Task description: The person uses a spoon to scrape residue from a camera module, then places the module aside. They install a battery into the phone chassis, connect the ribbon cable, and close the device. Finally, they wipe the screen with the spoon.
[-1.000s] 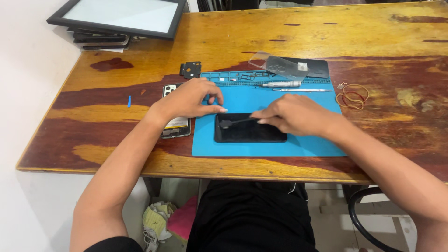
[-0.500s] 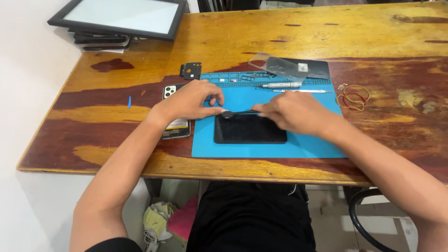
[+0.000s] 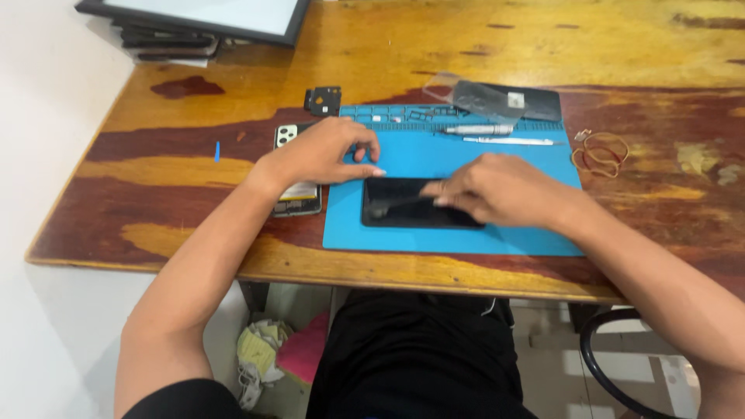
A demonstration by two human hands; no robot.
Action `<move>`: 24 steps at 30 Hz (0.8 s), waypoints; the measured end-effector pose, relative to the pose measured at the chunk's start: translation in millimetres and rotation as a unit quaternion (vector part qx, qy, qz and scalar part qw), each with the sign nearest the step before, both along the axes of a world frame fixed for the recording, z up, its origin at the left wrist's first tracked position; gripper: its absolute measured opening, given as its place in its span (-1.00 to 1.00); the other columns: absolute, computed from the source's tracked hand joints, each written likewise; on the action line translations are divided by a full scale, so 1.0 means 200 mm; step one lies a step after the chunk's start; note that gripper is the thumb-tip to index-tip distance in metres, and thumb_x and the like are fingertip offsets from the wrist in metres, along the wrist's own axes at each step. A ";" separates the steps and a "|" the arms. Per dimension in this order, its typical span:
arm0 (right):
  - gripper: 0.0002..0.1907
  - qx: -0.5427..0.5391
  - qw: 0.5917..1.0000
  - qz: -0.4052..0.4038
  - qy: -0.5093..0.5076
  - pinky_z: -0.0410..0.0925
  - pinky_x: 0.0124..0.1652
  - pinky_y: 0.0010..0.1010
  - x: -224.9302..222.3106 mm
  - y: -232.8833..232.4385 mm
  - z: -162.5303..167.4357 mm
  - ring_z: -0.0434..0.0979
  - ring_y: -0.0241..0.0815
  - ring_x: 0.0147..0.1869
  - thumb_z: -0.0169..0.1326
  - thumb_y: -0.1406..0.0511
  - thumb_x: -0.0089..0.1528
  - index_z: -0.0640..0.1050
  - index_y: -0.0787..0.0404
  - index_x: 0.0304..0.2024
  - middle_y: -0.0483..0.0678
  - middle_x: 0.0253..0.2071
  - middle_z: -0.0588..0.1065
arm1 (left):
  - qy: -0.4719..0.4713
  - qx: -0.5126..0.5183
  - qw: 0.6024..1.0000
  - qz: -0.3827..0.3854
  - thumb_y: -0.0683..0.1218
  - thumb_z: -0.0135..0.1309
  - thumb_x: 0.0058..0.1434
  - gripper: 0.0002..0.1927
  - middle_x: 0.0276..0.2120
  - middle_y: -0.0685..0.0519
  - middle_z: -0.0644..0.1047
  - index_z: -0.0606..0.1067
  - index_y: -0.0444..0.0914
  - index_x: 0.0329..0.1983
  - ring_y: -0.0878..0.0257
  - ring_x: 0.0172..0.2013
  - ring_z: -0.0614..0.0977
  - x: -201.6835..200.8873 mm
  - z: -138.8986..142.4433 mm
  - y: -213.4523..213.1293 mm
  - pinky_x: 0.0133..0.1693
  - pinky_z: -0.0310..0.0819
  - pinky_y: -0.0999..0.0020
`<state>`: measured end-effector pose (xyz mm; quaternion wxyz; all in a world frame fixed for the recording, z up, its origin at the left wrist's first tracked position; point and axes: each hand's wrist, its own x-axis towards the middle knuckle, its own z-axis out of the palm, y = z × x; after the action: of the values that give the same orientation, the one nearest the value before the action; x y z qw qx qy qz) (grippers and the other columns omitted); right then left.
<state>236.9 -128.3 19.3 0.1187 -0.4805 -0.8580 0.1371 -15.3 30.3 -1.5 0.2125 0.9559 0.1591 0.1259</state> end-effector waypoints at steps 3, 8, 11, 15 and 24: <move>-0.78 0.013 0.999 -0.036 -0.030 0.45 -0.32 -0.14 -0.01 -0.01 0.00 0.62 0.10 -0.31 0.16 0.19 0.26 0.71 0.04 -0.10 0.01 -0.25 0.65 | -0.016 0.014 1.000 -0.011 0.11 0.29 0.19 -0.68 -0.50 0.09 0.48 0.57 -0.22 -0.28 0.17 -0.41 0.52 0.00 0.00 0.00 -0.28 0.42 0.22; -0.69 -0.025 0.999 -0.018 -0.008 0.43 -0.39 -0.10 -0.03 -0.03 0.00 0.61 0.11 -0.32 0.13 0.25 0.22 0.68 -0.02 0.01 0.01 -0.28 0.65 | -0.021 0.013 0.999 -0.024 0.11 0.30 0.17 -0.67 -0.50 0.08 0.49 0.57 -0.22 -0.29 0.16 -0.41 0.51 -0.01 -0.01 0.01 -0.31 0.41 0.22; -0.67 -0.034 0.998 -0.048 -0.036 0.42 -0.38 -0.08 -0.03 -0.03 0.01 0.60 0.13 -0.34 0.12 0.22 0.25 0.67 -0.05 0.06 0.03 -0.32 0.64 | -0.057 0.055 0.996 -0.045 0.10 0.31 0.22 -0.69 -0.51 0.08 0.48 0.57 -0.22 -0.28 0.16 -0.39 0.52 -0.01 -0.02 0.01 -0.29 0.41 0.22; -0.69 0.010 1.000 0.022 -0.003 0.44 -0.36 -0.10 -0.03 -0.02 0.00 0.61 0.09 -0.35 0.14 0.27 0.22 0.67 0.03 0.02 0.02 -0.35 0.65 | -0.019 -0.005 1.000 -0.023 0.11 0.30 0.18 -0.67 -0.51 0.07 0.46 0.56 -0.24 -0.28 0.19 -0.48 0.51 -0.01 -0.02 0.02 -0.41 0.40 0.26; -0.67 0.031 0.999 0.027 0.020 0.45 -0.36 -0.14 -0.02 -0.01 0.01 0.63 0.09 -0.32 0.15 0.28 0.20 0.67 0.07 0.02 -0.02 -0.28 0.67 | -0.025 0.002 0.999 -0.030 0.09 0.29 0.20 -0.67 -0.52 0.06 0.45 0.56 -0.26 -0.28 0.20 -0.48 0.50 0.00 -0.01 0.02 -0.43 0.38 0.26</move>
<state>233.6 -131.3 20.9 0.1465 -0.4505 -0.8720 0.1233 -15.9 34.5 -4.0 0.2186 0.9571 0.1244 0.1436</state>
